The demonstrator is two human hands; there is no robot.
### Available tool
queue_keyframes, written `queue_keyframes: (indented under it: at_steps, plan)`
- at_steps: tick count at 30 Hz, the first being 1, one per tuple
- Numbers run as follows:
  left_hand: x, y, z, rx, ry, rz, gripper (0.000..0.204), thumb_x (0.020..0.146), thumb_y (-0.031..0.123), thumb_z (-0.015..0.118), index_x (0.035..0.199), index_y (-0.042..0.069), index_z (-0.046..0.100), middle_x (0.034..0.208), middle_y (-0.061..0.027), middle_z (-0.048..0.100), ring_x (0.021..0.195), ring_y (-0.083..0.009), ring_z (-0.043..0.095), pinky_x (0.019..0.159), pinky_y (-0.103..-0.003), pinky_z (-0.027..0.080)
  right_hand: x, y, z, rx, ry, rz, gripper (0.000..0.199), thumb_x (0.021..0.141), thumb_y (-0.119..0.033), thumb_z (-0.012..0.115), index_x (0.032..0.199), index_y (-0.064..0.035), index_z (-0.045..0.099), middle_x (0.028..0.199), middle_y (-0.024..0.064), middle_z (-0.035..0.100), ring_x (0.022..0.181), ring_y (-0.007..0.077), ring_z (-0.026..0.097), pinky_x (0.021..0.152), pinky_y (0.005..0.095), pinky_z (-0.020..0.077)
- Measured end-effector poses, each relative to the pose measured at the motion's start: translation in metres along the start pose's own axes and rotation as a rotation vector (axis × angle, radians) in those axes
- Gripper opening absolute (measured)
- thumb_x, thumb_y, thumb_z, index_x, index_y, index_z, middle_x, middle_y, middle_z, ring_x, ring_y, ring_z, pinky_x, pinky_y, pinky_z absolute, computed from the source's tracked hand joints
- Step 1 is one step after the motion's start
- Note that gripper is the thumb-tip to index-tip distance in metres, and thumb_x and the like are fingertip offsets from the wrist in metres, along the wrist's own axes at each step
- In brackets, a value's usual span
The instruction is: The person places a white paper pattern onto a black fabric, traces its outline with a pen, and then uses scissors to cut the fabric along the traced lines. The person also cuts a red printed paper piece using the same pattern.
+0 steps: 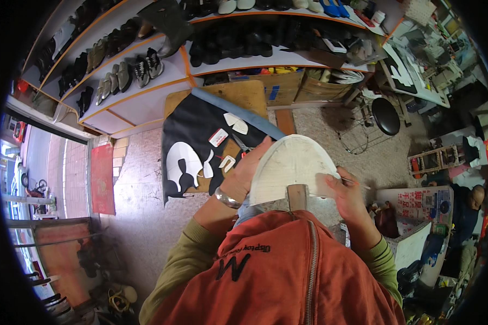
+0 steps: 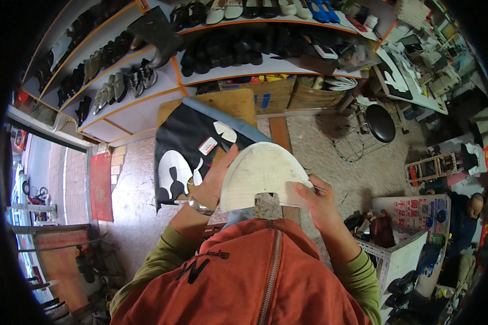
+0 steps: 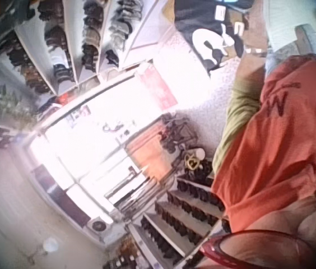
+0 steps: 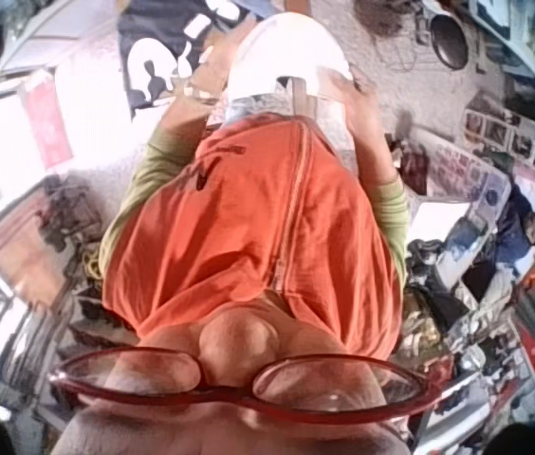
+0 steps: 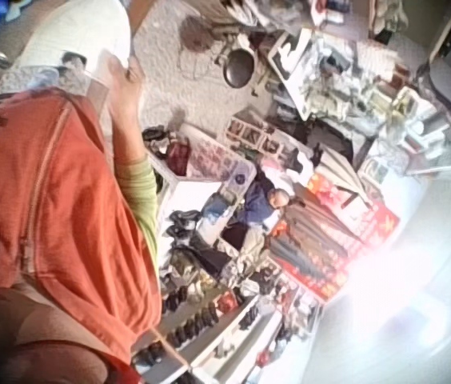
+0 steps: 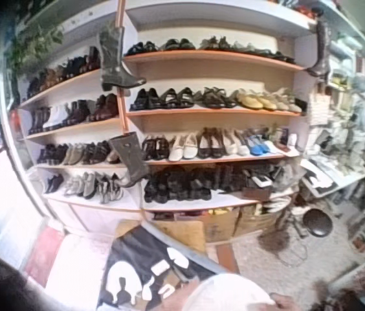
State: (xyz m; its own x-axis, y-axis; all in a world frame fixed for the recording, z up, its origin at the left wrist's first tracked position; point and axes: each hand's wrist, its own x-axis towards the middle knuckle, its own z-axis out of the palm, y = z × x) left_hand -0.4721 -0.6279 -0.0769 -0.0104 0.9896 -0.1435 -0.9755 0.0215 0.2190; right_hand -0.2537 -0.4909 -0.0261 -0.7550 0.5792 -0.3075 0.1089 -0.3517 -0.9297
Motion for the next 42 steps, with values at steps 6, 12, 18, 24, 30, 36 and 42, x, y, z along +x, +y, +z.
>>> queue_keyframes:
  at_steps: [6, 12, 18, 24, 30, 36, 42]
  plan:
    - [0.021, -0.007, 0.022, 0.327, 0.314, 0.055, 0.05, 0.102, 0.043, 0.043, 0.126, 0.0, 0.057, 0.12, -0.011, 0.065, 0.104, -0.0216, 0.064, 0.091, -0.034, 0.052, 0.002, 0.01, -0.01, -0.153, 0.07, -0.076, 0.016, 0.093, -0.017, 0.064, 0.095, -0.0017, 0.061, 0.086, -0.0011, 0.062, 0.076, 0.0052, 0.054, 0.067, 0.0223, 0.0455]
    - [0.032, -0.013, 0.005, 0.046, 0.067, -0.047, 0.049, 0.103, 0.043, 0.042, 0.124, 0.002, 0.059, 0.112, -0.0087, 0.068, 0.096, -0.0196, 0.067, 0.085, -0.032, 0.054, 0.0, 0.017, -0.02, -0.2, 0.101, -0.024, 0.029, 0.1, -0.029, 0.054, 0.093, -0.0024, 0.061, 0.081, -0.0043, 0.054, 0.077, 0.0051, 0.046, 0.07, 0.0217, 0.0399]
    - [0.046, -0.027, 0.032, 0.143, 0.145, -0.039, 0.043, 0.103, 0.037, 0.044, 0.127, 0.003, 0.056, 0.119, -0.0095, 0.064, 0.103, -0.0213, 0.063, 0.091, -0.035, 0.051, -0.004, 0.019, -0.013, -0.108, 0.063, -0.007, 0.038, 0.101, -0.034, 0.052, 0.114, 0.0012, 0.06, 0.094, 0.0009, 0.062, 0.086, 0.0083, 0.053, 0.078, 0.0236, 0.0442]
    - [0.084, -0.086, 0.057, 0.695, 0.433, 0.288, 0.047, 0.089, 0.009, 0.067, 0.129, 0.004, 0.045, 0.119, -0.0061, 0.055, 0.11, -0.0164, 0.054, 0.094, -0.031, 0.046, -0.014, 0.02, -0.013, -1.178, 0.167, -0.496, 0.026, 0.084, -0.025, 0.065, 0.096, -0.0034, 0.057, 0.085, 0.014, 0.058, 0.077, 0.033, 0.061, 0.059, 0.0407, 0.0487]
    - [0.122, -0.127, 0.077, 0.667, 0.345, 0.265, 0.055, 0.091, 0.004, 0.058, 0.141, 0.001, 0.035, 0.131, -0.0163, 0.051, 0.123, -0.0234, 0.049, 0.104, -0.034, 0.038, -0.049, 0.002, -0.048, -1.086, 0.199, -0.491, 0.038, 0.085, -0.027, 0.065, 0.115, -0.0045, 0.056, 0.1, 0.0139, 0.059, 0.088, 0.0325, 0.063, 0.068, 0.0408, 0.0528]
    - [0.17, -0.183, 0.102, 0.474, 0.054, 0.183, 0.05, 0.101, 0.015, 0.045, 0.146, 0.0, 0.03, 0.141, -0.0194, 0.047, 0.128, -0.0302, 0.049, 0.105, -0.045, 0.043, -0.091, 0.012, -0.122, -0.316, 0.57, -0.292, 0.055, 0.088, -0.029, 0.07, 0.129, 0.0017, 0.05, 0.111, 0.0161, 0.06, 0.103, 0.0246, 0.059, 0.088, 0.0344, 0.0486]
    - [0.205, -0.241, 0.114, 0.541, -0.091, -0.033, 0.038, 0.102, 0.018, 0.046, 0.136, 0.003, 0.041, 0.124, -0.0147, 0.059, 0.112, -0.0256, 0.06, 0.097, -0.04, 0.05, -0.122, -0.002, -0.185, 0.401, 0.53, -0.254, 0.024, 0.091, -0.02, 0.068, 0.103, -0.0013, 0.061, 0.09, 0.002, 0.062, 0.08, 0.008, 0.055, 0.07, 0.0228, 0.0446]
